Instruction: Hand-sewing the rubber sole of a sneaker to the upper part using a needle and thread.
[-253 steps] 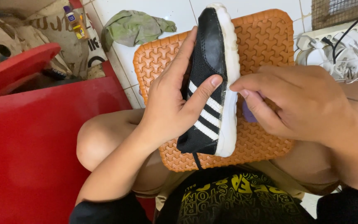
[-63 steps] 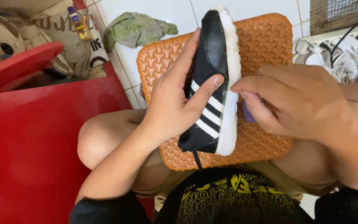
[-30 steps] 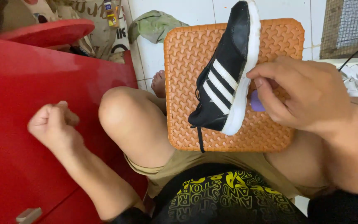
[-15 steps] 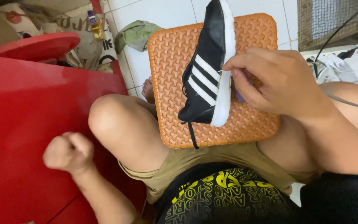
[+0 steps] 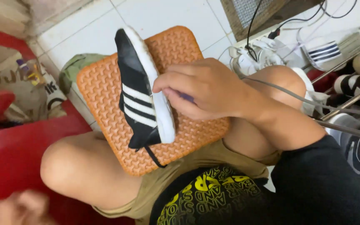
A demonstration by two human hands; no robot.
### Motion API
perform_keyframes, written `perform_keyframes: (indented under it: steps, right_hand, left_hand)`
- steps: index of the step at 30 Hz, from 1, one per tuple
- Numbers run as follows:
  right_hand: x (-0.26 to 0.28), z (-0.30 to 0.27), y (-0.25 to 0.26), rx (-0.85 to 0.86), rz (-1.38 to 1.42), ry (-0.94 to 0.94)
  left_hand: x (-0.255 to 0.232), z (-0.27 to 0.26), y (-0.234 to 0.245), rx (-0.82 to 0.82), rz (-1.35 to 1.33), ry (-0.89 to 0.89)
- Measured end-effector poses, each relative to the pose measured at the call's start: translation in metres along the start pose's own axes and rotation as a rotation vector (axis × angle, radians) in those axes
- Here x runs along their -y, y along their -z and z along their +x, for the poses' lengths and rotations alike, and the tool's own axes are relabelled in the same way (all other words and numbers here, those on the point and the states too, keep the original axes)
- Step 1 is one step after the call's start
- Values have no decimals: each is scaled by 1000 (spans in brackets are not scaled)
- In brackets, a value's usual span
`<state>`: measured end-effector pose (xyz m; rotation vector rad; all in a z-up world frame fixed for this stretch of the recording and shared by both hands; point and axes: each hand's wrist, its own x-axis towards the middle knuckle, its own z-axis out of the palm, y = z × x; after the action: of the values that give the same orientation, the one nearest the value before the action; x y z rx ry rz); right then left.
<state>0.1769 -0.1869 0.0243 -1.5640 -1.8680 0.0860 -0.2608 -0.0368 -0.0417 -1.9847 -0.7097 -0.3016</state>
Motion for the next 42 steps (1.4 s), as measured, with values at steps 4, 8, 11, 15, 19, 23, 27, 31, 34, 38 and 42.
perform_keyframes:
  steps: [4, 8, 11, 15, 19, 23, 27, 31, 34, 38, 42]
  right_hand:
    - [0, 0, 5, -22, 55, -15]
    - [-1, 7, -2, -67, 48, 26]
    - [-5, 6, -14, 5, 19, -42]
    - [-3, 9, -21, 35, 65, -87]
    - [-6, 12, -23, 214, 124, -224]
    - [-8, 12, -21, 167, 312, -169]
    - [-9, 16, -19, 198, 349, -195]
    - [-7, 11, -15, 284, 358, -211]
    - [-5, 10, -3, 348, 369, -225]
    - [-6, 9, -1, 340, 316, -230]
    - [-5, 9, 0, 337, 276, -219]
  left_hand:
    - [-26, 43, -8, 76, -1000, 358]
    - [-66, 107, 20, 237, -1185, 375]
    - [-89, 192, 35, 519, -1604, 312]
    - [-109, 233, 19, 904, -1837, 385]
    - [-127, 238, 9, 908, -2059, 259]
    - [-143, 213, 1, 712, -2130, 378]
    - [-142, 209, 11, 636, -2201, 308]
    - [-140, 205, 13, 610, -2206, 316]
    - [-137, 212, 25, 632, -2185, 328]
    - [-146, 208, 23, 646, -2165, 397]
    - [-143, 214, 36, 695, -2136, 498]
